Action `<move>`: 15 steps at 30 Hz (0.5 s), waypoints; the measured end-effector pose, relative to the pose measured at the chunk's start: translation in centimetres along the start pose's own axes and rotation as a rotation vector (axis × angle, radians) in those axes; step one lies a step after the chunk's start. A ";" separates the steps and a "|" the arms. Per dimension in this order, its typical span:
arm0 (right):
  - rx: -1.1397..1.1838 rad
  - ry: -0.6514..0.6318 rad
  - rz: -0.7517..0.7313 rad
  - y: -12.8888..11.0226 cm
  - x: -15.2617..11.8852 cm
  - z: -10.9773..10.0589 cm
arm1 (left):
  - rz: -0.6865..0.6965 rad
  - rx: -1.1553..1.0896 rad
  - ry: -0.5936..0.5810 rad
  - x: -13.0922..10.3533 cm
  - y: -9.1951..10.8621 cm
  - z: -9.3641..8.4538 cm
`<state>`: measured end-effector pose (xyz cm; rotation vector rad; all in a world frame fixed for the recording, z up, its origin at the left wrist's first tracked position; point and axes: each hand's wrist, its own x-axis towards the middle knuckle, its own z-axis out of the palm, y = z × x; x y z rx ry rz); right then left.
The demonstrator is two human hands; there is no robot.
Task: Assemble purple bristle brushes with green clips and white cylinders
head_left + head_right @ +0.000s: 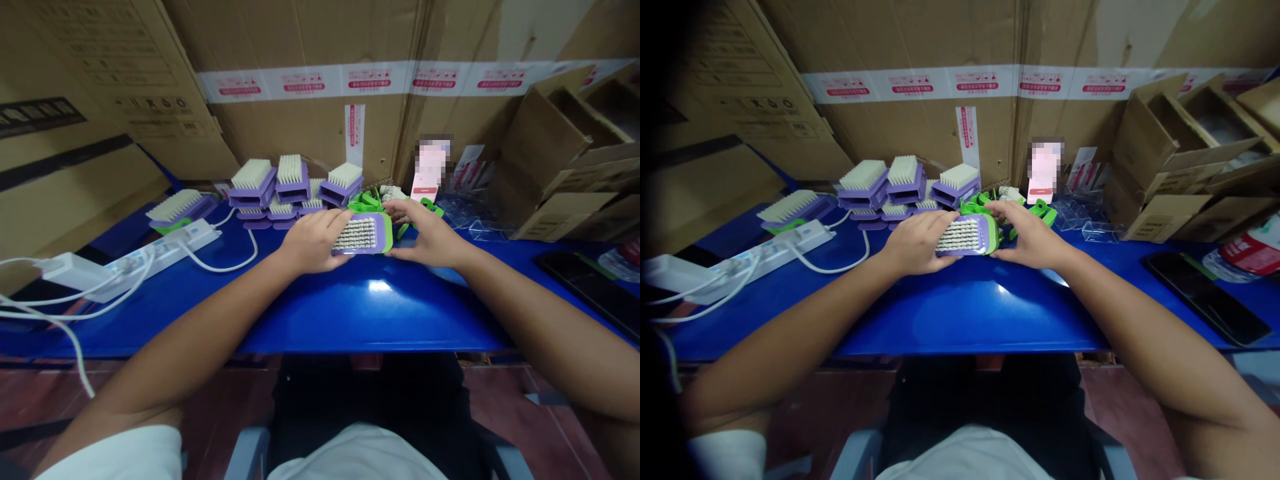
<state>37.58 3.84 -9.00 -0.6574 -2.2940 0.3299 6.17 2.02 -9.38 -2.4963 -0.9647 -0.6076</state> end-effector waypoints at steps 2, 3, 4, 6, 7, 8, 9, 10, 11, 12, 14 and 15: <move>0.005 -0.004 0.000 0.0 0.0 0.0 | -0.001 0.006 0.000 0.0 0.0 0.0; 0.008 -0.007 0.006 0.0 0.0 0.0 | -0.001 0.008 -0.001 0.0 0.0 0.0; 0.011 -0.009 0.013 0.0 0.0 0.0 | -0.004 0.009 -0.004 0.0 0.0 0.0; 0.017 -0.008 0.028 0.0 0.0 0.0 | -0.012 0.007 -0.012 0.0 0.0 0.0; 0.020 -0.007 0.033 0.0 0.0 0.0 | -0.016 0.004 -0.016 0.0 0.0 0.0; 0.023 -0.005 0.035 0.0 0.0 0.0 | -0.019 0.001 -0.019 0.0 0.0 0.0; 0.025 -0.003 0.033 0.0 0.0 0.0 | -0.023 -0.002 -0.022 0.0 0.0 0.0; 0.025 -0.002 0.029 0.0 0.0 0.0 | -0.026 -0.004 -0.024 0.0 0.1 0.0; 0.024 -0.003 0.026 0.0 0.0 0.0 | -0.028 -0.006 -0.026 0.0 0.1 0.0; 0.020 -0.005 0.023 0.0 0.0 0.0 | -0.030 -0.005 -0.028 0.0 0.1 -0.1; 0.009 -0.006 0.017 0.0 0.0 0.0 | -0.031 0.000 -0.032 -0.1 0.1 -0.1; 0.004 -0.004 0.016 0.0 0.0 0.0 | -0.030 0.003 -0.033 -0.1 0.1 -0.1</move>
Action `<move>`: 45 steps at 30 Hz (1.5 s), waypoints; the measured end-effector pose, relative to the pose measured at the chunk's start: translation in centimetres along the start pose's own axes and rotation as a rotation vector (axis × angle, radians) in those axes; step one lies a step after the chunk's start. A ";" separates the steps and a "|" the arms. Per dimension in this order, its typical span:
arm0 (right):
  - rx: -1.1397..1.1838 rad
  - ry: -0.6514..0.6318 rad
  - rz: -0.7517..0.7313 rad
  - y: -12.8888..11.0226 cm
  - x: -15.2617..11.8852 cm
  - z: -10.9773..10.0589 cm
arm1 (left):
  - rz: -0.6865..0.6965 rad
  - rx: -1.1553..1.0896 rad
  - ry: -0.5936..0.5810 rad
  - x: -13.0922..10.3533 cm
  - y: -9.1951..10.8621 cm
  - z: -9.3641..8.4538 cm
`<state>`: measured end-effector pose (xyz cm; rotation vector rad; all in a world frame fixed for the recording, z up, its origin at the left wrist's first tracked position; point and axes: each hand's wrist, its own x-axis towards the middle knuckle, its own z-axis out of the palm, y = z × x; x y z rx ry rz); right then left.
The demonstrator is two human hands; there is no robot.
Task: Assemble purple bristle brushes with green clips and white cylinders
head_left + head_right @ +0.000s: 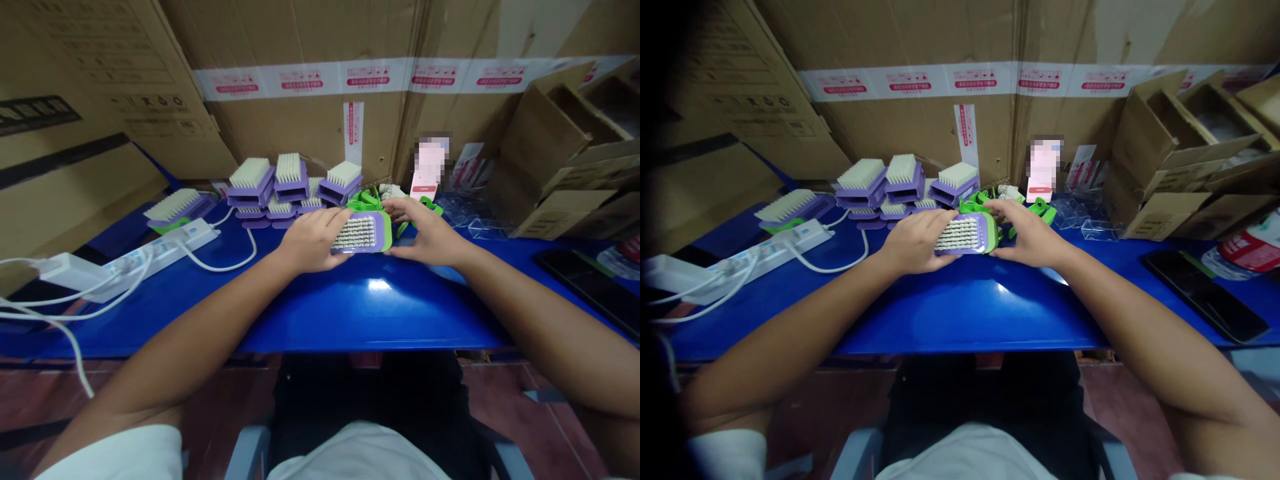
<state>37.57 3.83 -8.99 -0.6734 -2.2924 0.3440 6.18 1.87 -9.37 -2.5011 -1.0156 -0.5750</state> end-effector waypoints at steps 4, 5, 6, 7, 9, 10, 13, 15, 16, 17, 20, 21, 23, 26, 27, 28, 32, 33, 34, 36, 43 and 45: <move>0.002 0.011 -0.024 0.1 0.0 0.1 | 0.015 0.009 0.020 0.0 -0.1 0.1; 0.004 0.010 -0.025 0.1 0.0 0.1 | 0.019 0.011 0.024 0.0 -0.1 0.1; 0.007 0.009 -0.022 0.0 0.0 0.1 | 0.021 0.012 0.025 0.0 -0.1 0.1; 0.008 0.007 -0.014 0.0 0.0 0.1 | 0.020 0.012 0.025 0.0 -0.1 0.1; 0.008 0.002 0.001 -0.1 0.0 0.1 | 0.018 0.012 0.024 0.0 0.0 0.2; 0.008 0.002 0.001 -0.1 0.0 0.1 | 0.019 0.011 0.025 0.0 0.0 0.1; 0.003 0.006 -0.019 -0.1 0.1 0.1 | 0.021 0.006 0.023 0.0 0.0 0.1; -0.003 0.008 -0.023 -0.1 0.1 0.1 | 0.014 0.001 0.012 0.0 0.0 0.1; -0.006 0.006 -0.020 -0.1 0.1 0.1 | 0.009 -0.003 0.009 0.0 0.0 0.0; -0.010 0.003 -0.013 -0.1 0.1 0.1 | 0.006 -0.008 0.008 0.0 0.0 0.0; -0.013 -0.007 -0.004 -0.1 0.1 0.0 | 0.010 -0.014 0.021 0.0 -0.1 0.1; -0.012 -0.008 -0.002 -0.1 0.1 0.0 | 0.016 -0.012 0.028 -0.1 -0.1 0.1; -0.007 -0.007 -0.005 -0.1 0.1 -0.1 | 0.024 -0.003 0.035 -0.1 -0.1 0.1; 0.001 -0.003 -0.017 -0.1 0.1 0.0 | 0.014 0.000 0.023 0.0 0.0 0.1; 0.003 -0.001 -0.019 -0.1 0.1 0.0 | 0.008 -0.004 0.014 0.0 0.0 0.0; 0.004 0.002 -0.017 -0.1 0.1 0.0 | 0.002 -0.010 0.006 0.0 0.0 0.0; 0.010 0.012 0.001 0.0 0.0 0.1 | -0.005 -0.018 -0.004 0.0 0.0 -0.1; 0.009 0.011 0.000 0.0 0.0 0.1 | -0.003 -0.016 0.000 0.0 0.0 -0.1; 0.006 0.008 -0.002 0.0 0.0 0.1 | 0.000 -0.016 0.006 0.0 0.0 -0.1; -0.004 0.000 -0.006 0.0 0.0 0.1 | 0.005 -0.013 0.014 0.0 0.0 0.0; -0.011 0.007 -0.033 -0.1 0.0 0.1 | 0.022 0.001 0.024 0.0 0.0 0.0; -0.012 0.007 -0.027 0.0 0.0 0.1 | 0.021 0.001 0.019 0.0 0.0 0.0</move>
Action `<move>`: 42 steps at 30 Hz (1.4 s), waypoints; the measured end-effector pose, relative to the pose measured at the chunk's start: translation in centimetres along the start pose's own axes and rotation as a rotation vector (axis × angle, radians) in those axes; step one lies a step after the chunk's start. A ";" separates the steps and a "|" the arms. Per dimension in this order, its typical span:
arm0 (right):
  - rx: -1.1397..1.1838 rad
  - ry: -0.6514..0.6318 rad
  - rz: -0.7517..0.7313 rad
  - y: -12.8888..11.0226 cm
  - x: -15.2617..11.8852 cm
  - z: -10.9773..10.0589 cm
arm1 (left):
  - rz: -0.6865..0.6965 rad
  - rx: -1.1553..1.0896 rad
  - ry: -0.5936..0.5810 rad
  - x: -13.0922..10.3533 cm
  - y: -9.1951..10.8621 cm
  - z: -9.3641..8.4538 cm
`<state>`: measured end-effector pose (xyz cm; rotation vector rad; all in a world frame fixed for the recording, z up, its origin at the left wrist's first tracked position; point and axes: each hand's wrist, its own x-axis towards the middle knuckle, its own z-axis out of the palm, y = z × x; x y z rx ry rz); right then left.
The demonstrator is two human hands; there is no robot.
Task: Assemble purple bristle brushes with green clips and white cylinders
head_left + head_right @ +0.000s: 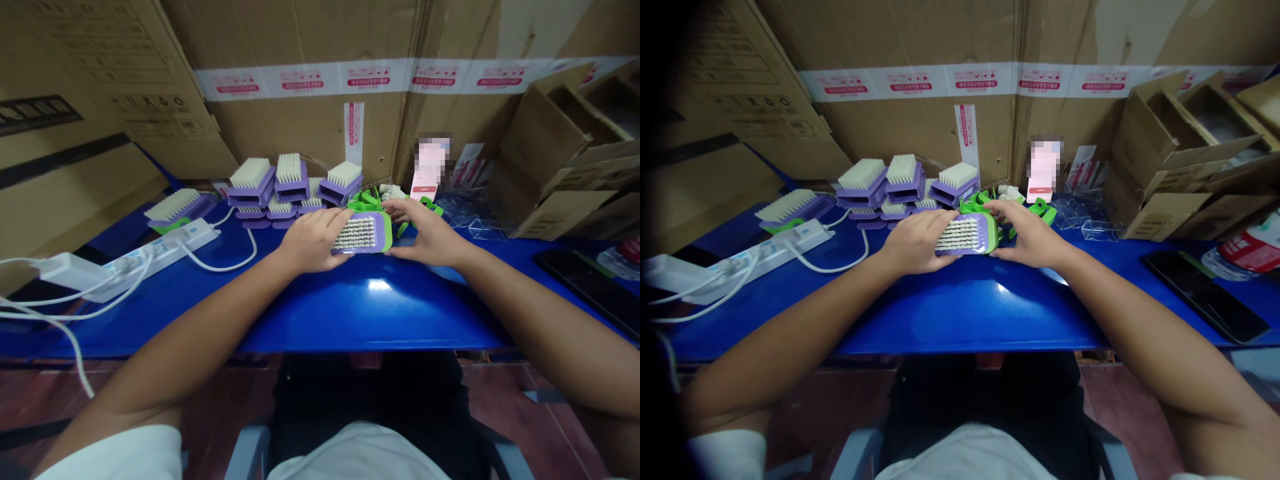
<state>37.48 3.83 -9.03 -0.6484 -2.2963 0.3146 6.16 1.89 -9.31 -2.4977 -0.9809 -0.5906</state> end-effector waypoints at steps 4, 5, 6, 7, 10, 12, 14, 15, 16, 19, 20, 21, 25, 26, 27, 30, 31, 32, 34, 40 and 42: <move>0.002 -0.002 0.011 0.0 0.0 0.0 | 0.001 0.007 0.002 0.0 0.0 0.0; 0.003 -0.002 0.007 0.0 0.0 0.0 | 0.003 0.009 0.007 0.0 0.0 0.0; 0.003 -0.001 0.004 0.0 0.0 0.0 | 0.008 0.009 0.014 0.0 0.0 0.1; 0.004 -0.002 0.004 0.0 0.0 0.0 | 0.013 0.010 0.020 0.0 0.0 0.1; 0.010 -0.002 0.007 0.0 0.0 0.0 | 0.019 0.012 0.023 0.0 0.0 0.1; 0.017 -0.006 0.013 0.0 0.0 0.0 | 0.016 0.011 0.016 0.0 0.0 0.2; 0.023 -0.008 0.011 0.0 0.0 0.0 | 0.015 0.010 0.017 -0.1 -0.1 0.2; 0.024 -0.007 0.007 0.1 0.0 0.0 | 0.016 0.009 0.021 -0.1 -0.1 0.2; 0.023 -0.006 0.002 0.1 0.0 0.0 | 0.016 0.009 0.024 -0.1 -0.1 0.2; 0.024 -0.003 -0.007 0.1 0.0 -0.1 | 0.016 0.005 0.028 -0.1 0.0 0.2; 0.025 -0.004 -0.004 0.1 -0.1 0.0 | 0.014 0.004 0.026 0.0 0.0 0.2; 0.027 -0.003 0.000 0.1 -0.1 0.0 | 0.013 0.004 0.025 0.0 0.0 0.2; 0.040 -0.005 0.013 0.1 -0.1 0.0 | 0.018 0.012 0.031 0.0 0.1 0.2; 0.043 -0.006 0.015 0.1 -0.1 0.0 | 0.020 0.013 0.031 0.0 0.1 0.2; 0.046 -0.005 0.016 0.1 -0.1 0.0 | 0.023 0.012 0.032 0.0 0.1 0.2; 0.043 -0.004 0.011 0.1 -0.1 0.0 | 0.027 0.011 0.034 0.0 0.0 0.2; 0.038 -0.006 0.007 0.1 -0.1 0.0 | 0.026 0.013 0.034 0.0 0.0 0.2; 0.033 -0.008 0.003 0.1 -0.1 0.0 | 0.025 0.014 0.034 0.0 0.0 0.2; 0.022 -0.012 0.001 0.0 -0.1 -0.1 | 0.025 0.015 0.038 0.0 0.0 0.2; 0.009 -0.010 0.018 0.0 -0.1 -0.1 | 0.031 0.025 0.052 0.0 0.0 0.2; 0.012 -0.013 0.018 0.1 -0.1 -0.1 | 0.030 0.021 0.046 0.0 0.0 0.2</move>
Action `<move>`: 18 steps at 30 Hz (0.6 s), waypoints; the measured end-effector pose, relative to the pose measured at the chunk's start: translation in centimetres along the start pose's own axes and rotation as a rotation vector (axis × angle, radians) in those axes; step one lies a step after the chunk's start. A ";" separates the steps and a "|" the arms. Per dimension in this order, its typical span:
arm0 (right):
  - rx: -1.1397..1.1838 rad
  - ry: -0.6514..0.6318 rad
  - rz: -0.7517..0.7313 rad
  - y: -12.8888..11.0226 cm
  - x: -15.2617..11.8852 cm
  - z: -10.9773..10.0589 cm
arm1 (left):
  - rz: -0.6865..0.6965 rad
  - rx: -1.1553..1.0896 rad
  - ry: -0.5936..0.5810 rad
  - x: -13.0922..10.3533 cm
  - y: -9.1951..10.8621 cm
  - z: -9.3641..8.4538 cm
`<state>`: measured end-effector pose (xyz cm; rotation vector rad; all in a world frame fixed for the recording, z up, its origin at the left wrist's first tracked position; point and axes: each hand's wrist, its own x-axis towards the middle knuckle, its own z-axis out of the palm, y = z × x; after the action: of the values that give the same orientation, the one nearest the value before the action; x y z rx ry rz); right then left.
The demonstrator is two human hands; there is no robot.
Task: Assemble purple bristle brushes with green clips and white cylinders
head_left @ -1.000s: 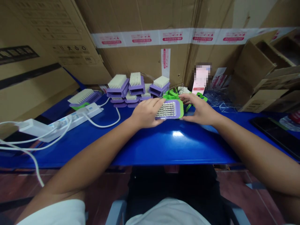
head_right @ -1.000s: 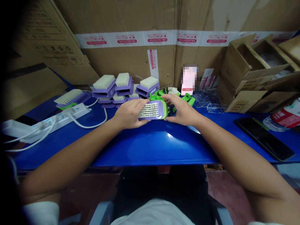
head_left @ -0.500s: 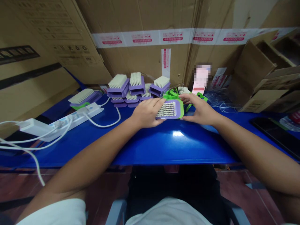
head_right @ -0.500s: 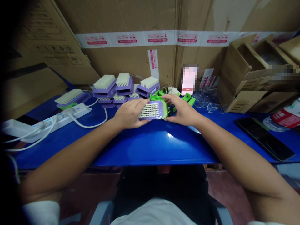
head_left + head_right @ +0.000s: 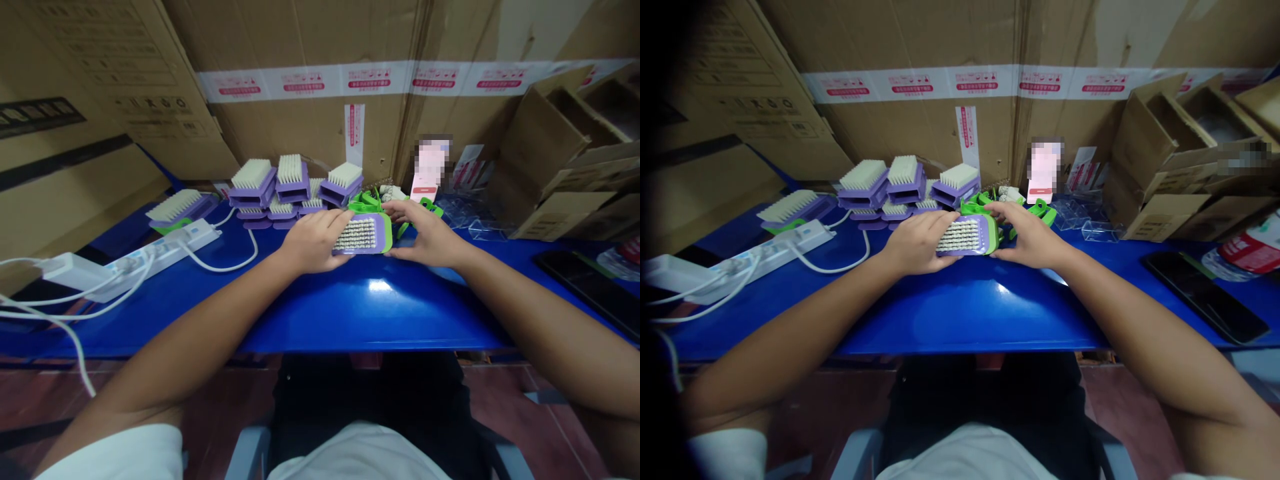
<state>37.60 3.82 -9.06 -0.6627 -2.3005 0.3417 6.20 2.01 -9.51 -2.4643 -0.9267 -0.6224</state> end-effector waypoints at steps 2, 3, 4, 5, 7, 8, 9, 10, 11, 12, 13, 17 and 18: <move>0.002 0.006 -0.012 0.0 0.0 0.0 | -0.004 -0.009 -0.009 0.0 0.0 0.0; 0.001 0.010 -0.021 0.0 0.0 0.0 | -0.007 -0.015 -0.014 0.0 0.0 0.0; 0.000 0.012 -0.028 0.0 0.0 0.0 | -0.011 -0.021 -0.020 0.0 0.0 0.0; -0.002 0.013 -0.031 0.0 0.1 0.1 | -0.015 -0.025 -0.024 0.0 0.0 0.0; -0.003 0.012 -0.033 0.0 0.1 0.1 | -0.017 -0.027 -0.030 0.0 0.0 0.0; -0.004 0.013 -0.031 -0.1 0.1 0.1 | -0.017 -0.024 -0.032 0.0 0.0 0.0; -0.005 0.013 -0.027 -0.1 0.1 0.1 | -0.015 -0.019 -0.032 0.0 0.0 0.0; -0.006 0.012 -0.023 -0.1 0.1 0.1 | -0.012 -0.013 -0.031 0.0 0.0 0.0; -0.007 0.010 -0.019 -0.2 0.1 0.1 | -0.010 -0.008 -0.030 0.0 0.0 0.0; -0.008 0.006 -0.017 -0.2 0.1 0.1 | -0.011 -0.005 -0.030 0.0 0.0 0.0; -0.009 0.004 -0.015 -0.2 0.1 0.1 | -0.013 -0.004 -0.033 0.0 0.0 0.0; -0.014 0.004 -0.013 -0.3 0.1 0.1 | -0.024 -0.012 -0.055 0.0 0.0 -0.1; -0.016 0.003 -0.012 -0.2 0.1 0.1 | -0.022 -0.013 -0.055 0.0 0.0 -0.1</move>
<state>37.38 3.68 -8.94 -0.6572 -2.3054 0.3168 6.18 1.93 -9.41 -2.4968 -0.9753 -0.5725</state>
